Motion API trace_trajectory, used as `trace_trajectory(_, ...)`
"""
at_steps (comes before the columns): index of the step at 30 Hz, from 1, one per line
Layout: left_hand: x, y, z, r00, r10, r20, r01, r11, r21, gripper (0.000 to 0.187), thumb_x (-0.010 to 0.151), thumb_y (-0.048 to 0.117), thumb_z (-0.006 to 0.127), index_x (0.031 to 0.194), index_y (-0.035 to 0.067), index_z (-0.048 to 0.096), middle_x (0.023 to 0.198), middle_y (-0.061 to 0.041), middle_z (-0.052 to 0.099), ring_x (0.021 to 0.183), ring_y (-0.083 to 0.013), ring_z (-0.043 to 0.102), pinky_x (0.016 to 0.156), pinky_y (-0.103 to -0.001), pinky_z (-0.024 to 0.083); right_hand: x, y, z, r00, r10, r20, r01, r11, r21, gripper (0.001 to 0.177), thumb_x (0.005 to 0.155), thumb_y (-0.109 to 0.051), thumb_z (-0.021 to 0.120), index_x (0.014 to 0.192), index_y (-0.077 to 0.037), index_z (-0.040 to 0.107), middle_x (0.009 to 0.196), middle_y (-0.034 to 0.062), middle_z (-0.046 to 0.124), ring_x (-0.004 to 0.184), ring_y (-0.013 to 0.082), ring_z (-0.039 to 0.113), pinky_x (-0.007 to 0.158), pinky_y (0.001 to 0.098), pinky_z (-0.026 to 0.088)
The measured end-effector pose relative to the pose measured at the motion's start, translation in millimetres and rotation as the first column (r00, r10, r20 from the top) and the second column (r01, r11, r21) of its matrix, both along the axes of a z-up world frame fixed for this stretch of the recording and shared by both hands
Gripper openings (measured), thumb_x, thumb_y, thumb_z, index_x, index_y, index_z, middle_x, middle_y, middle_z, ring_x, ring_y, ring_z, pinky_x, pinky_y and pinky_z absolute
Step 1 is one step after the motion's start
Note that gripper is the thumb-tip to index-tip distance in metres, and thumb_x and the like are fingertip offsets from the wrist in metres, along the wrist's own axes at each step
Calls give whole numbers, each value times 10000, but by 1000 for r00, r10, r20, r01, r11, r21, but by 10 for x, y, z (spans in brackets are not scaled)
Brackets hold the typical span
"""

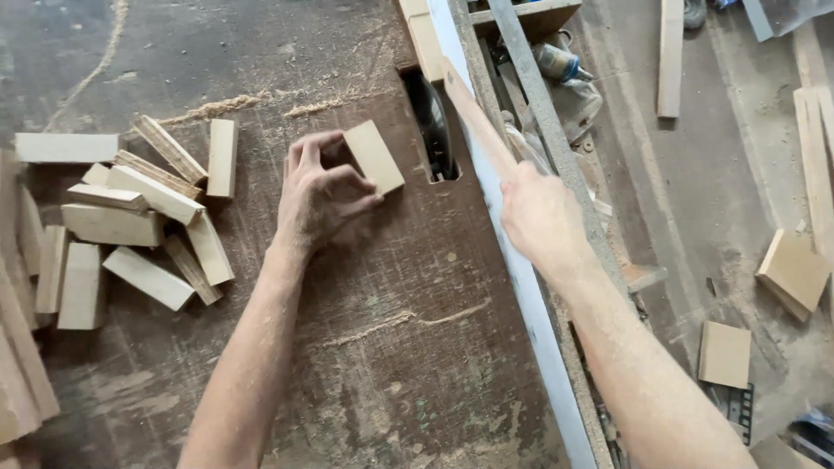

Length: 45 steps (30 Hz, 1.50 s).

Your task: Cutting small wooden blocks using a table saw by pushing them through the blade one by one.

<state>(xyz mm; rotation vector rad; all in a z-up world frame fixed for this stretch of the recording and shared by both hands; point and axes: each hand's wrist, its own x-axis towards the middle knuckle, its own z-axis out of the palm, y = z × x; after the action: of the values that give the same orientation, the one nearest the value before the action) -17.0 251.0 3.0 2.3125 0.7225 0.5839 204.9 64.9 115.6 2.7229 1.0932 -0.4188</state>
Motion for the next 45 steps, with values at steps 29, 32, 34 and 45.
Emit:
trace_trajectory(29, 475, -2745, 35, 948, 227, 222, -203, 971, -122, 262, 732, 130, 836, 973, 171, 742, 1243, -12, 717, 1140, -200, 674, 946, -341, 458, -1366, -3235, 374, 992, -101, -70, 87, 981, -176, 209, 1053, -383, 392, 1021, -188, 462, 604, -17, 687, 513, 203, 677, 494, 367, 527)
trace_trajectory(32, 534, -2642, 15, 958, 249, 144, -228, 963, -143, 324, 720, 173, 864, 954, 189, 642, 1095, -29, 747, 1028, -218, 681, 896, -362, 435, -1310, -2969, 502, 950, -242, -198, 200, 957, -210, 216, 1068, -370, 360, 1070, -170, 443, 649, 23, 699, 545, 242, 692, 539, 419, 595)
trace_trajectory(34, 616, -2508, -54, 956, 256, 144, -239, 963, -128, 314, 755, 184, 845, 974, 177, 620, 1034, -20, 736, 1104, -231, 657, 949, -396, 425, -1234, -2811, 494, 958, -188, -218, 151, 973, -173, 210, 1071, -319, 361, 1079, -122, 435, 697, 109, 717, 596, 346, 696, 566, 469, 573)
trace_trajectory(45, 1078, -1796, -268, 863, 458, 213, -435, 888, -145, 366, 724, 268, 866, 923, 256, 559, 903, 100, 750, 996, -109, 694, 880, -280, 473, -845, -1872, 421, 982, -142, -127, 124, 982, -140, 208, 995, -335, 432, 1004, -144, 515, 794, 191, 735, 806, 415, 754, 716, 516, 601)
